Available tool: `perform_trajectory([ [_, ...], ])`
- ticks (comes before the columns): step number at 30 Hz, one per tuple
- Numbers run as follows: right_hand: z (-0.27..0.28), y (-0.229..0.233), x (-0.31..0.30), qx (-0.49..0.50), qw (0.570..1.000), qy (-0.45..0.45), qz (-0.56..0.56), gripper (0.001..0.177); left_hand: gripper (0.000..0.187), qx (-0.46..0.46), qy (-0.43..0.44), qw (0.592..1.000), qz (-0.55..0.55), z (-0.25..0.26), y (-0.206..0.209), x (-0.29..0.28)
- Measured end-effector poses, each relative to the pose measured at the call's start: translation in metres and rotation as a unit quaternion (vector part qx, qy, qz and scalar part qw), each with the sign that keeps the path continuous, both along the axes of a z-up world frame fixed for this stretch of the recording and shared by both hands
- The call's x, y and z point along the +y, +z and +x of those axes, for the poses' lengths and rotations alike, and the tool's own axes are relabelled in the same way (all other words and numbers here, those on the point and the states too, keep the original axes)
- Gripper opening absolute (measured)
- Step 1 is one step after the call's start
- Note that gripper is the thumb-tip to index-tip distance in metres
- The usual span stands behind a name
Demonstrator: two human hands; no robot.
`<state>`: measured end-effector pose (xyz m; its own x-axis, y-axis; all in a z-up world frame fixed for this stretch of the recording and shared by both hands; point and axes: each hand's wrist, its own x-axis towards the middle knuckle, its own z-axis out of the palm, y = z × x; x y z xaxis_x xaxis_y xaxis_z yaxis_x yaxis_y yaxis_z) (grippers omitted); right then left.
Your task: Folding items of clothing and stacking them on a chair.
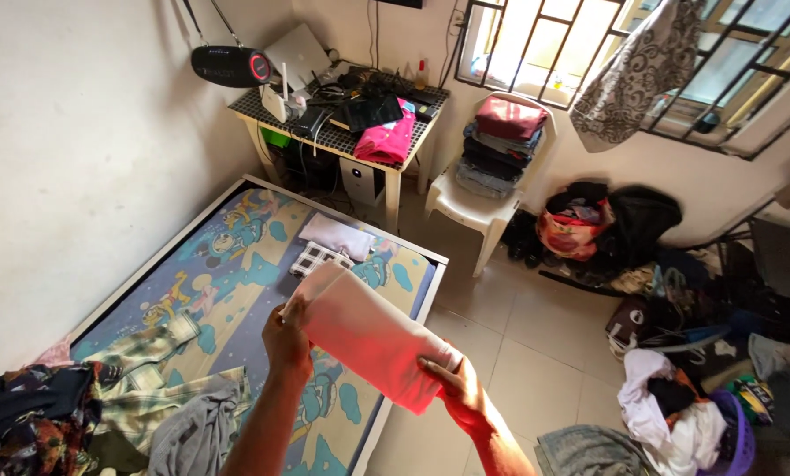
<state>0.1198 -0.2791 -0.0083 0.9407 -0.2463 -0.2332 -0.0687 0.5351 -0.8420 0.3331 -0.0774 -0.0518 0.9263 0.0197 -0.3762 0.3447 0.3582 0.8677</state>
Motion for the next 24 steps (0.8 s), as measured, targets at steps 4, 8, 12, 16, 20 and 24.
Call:
perform_trajectory([
  [4, 0.015, -0.010, -0.023, 0.015, 1.000, -0.015, 0.007, 0.040, 0.040, -0.010, 0.001, 1.000, 0.015, 0.013, -0.008, -0.008],
  [8, 0.026, -0.028, -0.063, 0.028, 0.999, -0.017, 0.011, 0.038, 0.040, -0.017, -0.024, 0.996, 0.081, 0.027, -0.021, -0.025],
  [12, 0.036, -0.075, -0.117, 0.051, 0.998, -0.026, 0.009, 0.035, 0.041, -0.023, -0.060, 0.983, 0.172, 0.037, -0.030, -0.048],
  [16, 0.045, -0.080, -0.167, 0.070, 0.997, -0.024, -0.023, 0.028, 0.044, -0.022, -0.107, 0.961, 0.255, 0.043, -0.042, -0.089],
  [20, 0.056, -0.088, -0.206, 0.044, 0.998, 0.024, -0.047, 0.025, 0.049, -0.017, -0.162, 0.927, 0.338, 0.047, -0.057, -0.120],
  [24, 0.066, -0.114, -0.241, -0.008, 0.996, 0.075, -0.048, 0.025, 0.050, -0.023, -0.151, 0.911, 0.384, 0.036, -0.042, -0.144],
])
